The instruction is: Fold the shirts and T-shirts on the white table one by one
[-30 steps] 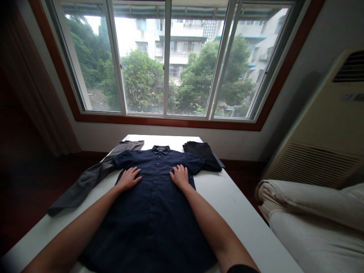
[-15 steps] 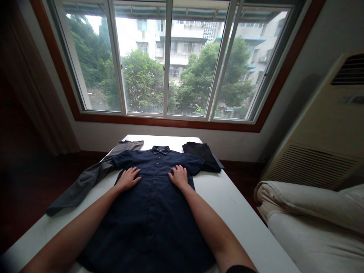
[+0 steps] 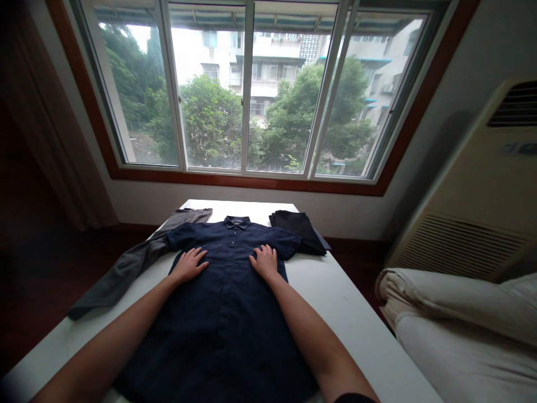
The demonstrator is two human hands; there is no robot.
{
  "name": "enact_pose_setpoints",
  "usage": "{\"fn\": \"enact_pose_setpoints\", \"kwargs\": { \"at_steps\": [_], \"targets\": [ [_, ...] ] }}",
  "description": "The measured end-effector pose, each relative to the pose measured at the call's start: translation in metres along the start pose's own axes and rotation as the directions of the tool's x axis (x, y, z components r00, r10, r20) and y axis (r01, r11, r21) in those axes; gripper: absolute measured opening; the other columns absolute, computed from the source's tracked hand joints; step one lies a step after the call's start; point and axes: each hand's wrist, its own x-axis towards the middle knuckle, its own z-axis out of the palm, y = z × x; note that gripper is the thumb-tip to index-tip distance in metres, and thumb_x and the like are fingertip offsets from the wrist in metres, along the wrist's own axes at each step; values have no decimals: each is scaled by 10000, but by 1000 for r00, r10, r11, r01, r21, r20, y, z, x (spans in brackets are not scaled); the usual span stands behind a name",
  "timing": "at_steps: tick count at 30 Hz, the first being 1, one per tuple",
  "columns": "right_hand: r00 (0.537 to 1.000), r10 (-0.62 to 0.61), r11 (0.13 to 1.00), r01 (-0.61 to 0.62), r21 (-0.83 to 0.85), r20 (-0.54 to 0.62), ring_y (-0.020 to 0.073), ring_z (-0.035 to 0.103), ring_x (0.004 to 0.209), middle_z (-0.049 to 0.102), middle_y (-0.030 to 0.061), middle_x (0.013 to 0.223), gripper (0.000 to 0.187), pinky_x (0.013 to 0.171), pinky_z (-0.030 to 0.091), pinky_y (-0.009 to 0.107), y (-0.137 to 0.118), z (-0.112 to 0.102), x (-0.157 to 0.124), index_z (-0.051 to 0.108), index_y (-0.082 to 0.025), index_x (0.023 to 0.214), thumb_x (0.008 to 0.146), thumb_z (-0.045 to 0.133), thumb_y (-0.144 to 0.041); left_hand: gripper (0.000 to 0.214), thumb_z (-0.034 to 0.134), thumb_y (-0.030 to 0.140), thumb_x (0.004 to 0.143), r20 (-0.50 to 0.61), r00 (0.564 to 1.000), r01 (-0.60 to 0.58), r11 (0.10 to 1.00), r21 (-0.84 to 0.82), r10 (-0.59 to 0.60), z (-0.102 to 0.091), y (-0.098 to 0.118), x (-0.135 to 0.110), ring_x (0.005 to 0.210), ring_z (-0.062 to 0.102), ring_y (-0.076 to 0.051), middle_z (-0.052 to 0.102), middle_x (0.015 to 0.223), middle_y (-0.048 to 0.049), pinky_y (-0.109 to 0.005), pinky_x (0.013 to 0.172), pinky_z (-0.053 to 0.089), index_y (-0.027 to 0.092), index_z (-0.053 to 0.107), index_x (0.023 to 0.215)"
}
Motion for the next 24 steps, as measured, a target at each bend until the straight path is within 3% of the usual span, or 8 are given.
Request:
{"fn": "enact_pose_setpoints", "kwargs": {
  "at_steps": [24],
  "targets": [
    [999, -34, 999, 34, 11, -28, 264, 531, 1258, 675, 98, 1292, 313, 1095, 339, 369, -1, -5, 0, 695, -248, 1230, 988, 578, -407, 698, 391, 659, 1012, -7, 1000, -7, 1000, -2, 7, 0, -1, 0, 1571, 245, -345, 325, 1697, -94, -540, 1245, 206, 275, 450, 1592]
  ]
}}
